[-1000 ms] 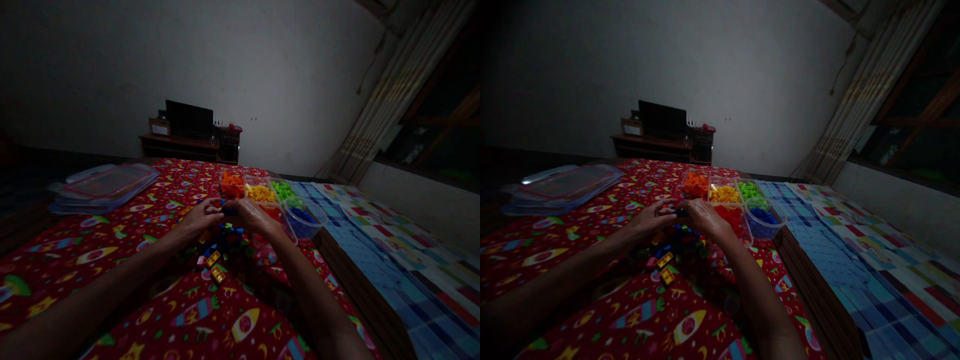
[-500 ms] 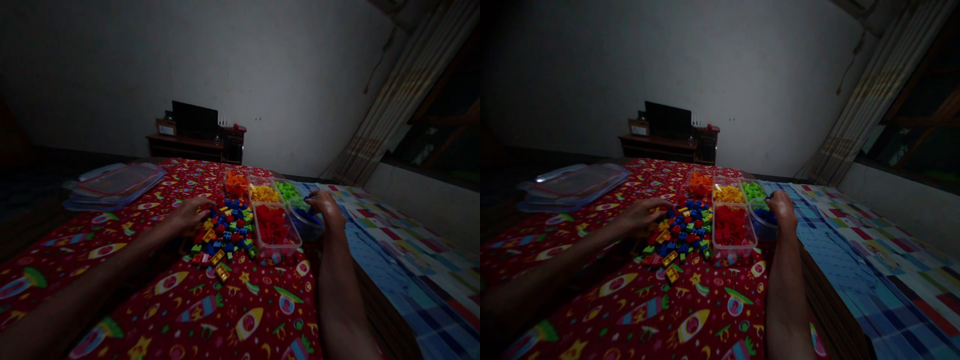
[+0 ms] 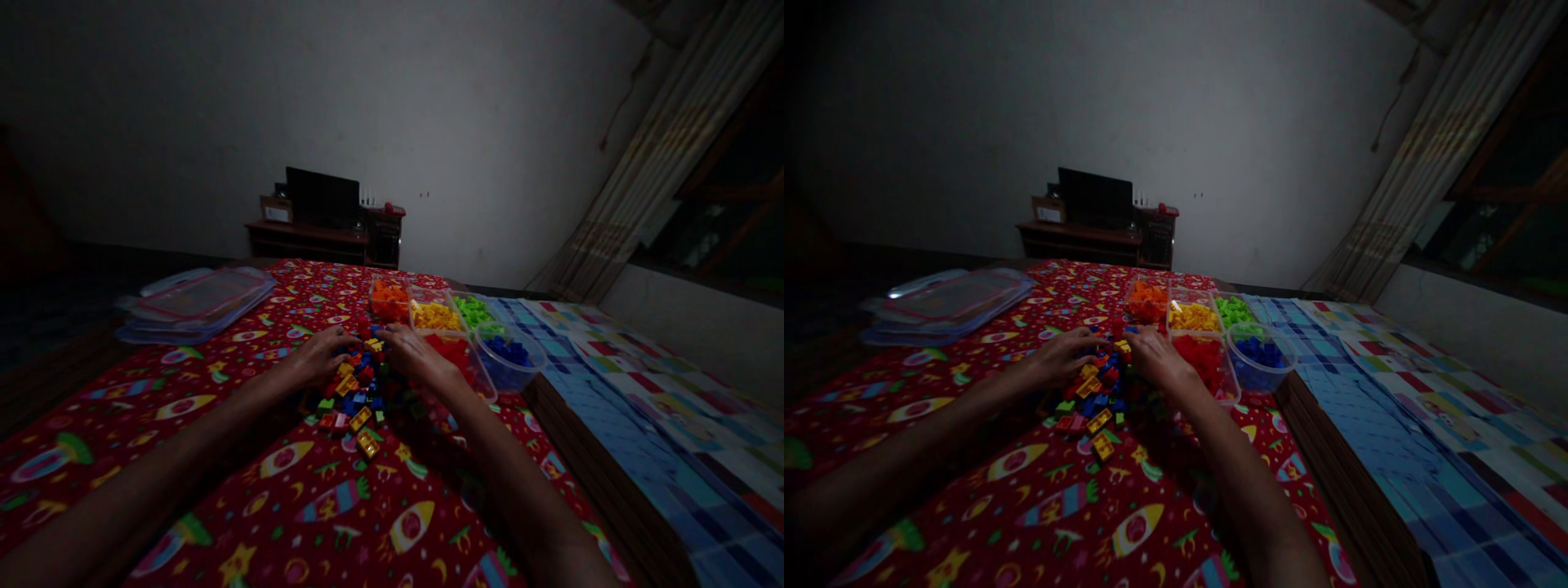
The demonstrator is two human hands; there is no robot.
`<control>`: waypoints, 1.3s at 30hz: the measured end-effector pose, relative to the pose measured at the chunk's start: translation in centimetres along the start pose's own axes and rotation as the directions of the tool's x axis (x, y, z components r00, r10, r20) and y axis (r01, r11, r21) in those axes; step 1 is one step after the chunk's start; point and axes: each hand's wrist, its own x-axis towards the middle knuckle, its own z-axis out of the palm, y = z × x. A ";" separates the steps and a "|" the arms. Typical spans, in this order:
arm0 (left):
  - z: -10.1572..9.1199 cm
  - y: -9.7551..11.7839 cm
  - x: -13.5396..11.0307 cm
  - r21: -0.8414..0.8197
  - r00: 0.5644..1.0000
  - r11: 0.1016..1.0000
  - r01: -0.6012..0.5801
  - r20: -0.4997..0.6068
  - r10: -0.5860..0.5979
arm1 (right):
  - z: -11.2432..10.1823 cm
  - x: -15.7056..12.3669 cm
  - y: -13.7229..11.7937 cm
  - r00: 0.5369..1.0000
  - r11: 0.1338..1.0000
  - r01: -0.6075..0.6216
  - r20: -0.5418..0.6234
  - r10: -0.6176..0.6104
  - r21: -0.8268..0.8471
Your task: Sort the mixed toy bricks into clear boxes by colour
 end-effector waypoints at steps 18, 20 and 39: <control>1.3 3.1 -0.9 -0.033 0.997 0.997 -0.076 0.002 0.076 | -2.6 -0.1 -1.6 0.883 0.959 -0.182 0.393 0.256 -0.216; 1.0 3.3 -1.1 -0.043 0.996 0.996 -0.080 0.026 0.082 | -2.6 -0.3 -2.2 0.879 0.953 -0.166 0.400 0.259 -0.253; -1.3 2.5 -0.2 -0.185 0.985 0.978 0.102 0.153 -0.073 | -3.0 -0.7 -3.1 0.890 0.955 -0.164 0.381 0.251 -0.246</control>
